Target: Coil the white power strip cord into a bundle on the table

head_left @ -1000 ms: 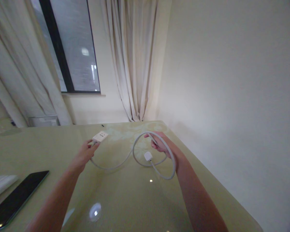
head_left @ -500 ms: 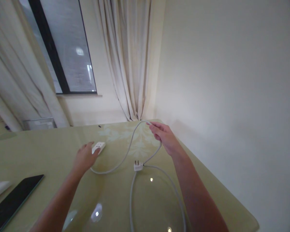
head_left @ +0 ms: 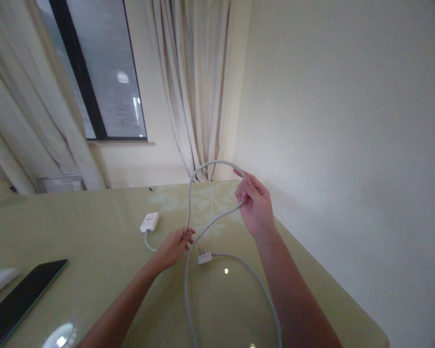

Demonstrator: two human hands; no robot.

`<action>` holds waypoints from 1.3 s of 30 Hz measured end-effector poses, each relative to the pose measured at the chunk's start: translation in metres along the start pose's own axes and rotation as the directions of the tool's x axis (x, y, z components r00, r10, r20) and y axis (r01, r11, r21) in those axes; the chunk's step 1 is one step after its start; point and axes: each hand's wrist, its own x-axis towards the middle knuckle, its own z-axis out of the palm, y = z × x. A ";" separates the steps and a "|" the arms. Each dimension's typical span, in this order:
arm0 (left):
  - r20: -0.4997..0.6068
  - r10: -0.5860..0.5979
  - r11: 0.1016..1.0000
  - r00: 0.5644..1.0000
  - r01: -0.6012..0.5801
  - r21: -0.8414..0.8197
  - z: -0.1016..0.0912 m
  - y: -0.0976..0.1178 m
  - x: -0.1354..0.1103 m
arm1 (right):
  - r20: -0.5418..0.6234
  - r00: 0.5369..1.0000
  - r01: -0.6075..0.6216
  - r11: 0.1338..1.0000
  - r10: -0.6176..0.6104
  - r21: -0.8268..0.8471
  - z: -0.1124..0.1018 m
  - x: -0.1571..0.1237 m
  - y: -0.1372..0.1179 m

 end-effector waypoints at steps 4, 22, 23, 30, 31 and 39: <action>0.297 -0.028 0.958 0.955 0.111 -0.265 -0.014 0.030 -0.013 | -0.110 0.991 0.078 0.997 -0.076 0.017 0.002 0.002 0.007; 0.014 -0.010 0.512 1.000 0.017 -0.859 -0.060 0.103 -0.040 | -0.190 0.925 0.150 0.776 -0.329 -0.613 -0.019 0.007 0.020; -0.021 0.004 0.463 1.000 -0.020 -0.886 -0.060 0.110 -0.043 | -0.134 0.912 0.206 0.715 -0.388 -0.668 -0.010 -0.001 0.016; -0.310 0.020 0.212 0.951 -0.307 -0.928 -0.061 0.158 -0.068 | 0.568 0.793 0.219 0.768 0.219 -0.602 0.061 -0.077 -0.003; -0.338 0.005 0.235 0.941 -0.329 -0.914 -0.062 0.163 -0.070 | 0.589 0.753 0.173 0.775 0.294 -0.608 0.066 -0.085 -0.001; -0.432 -0.107 0.425 0.896 -0.351 -0.834 -0.076 0.203 -0.053 | 0.440 0.858 0.017 0.840 0.267 -0.542 0.066 -0.092 -0.005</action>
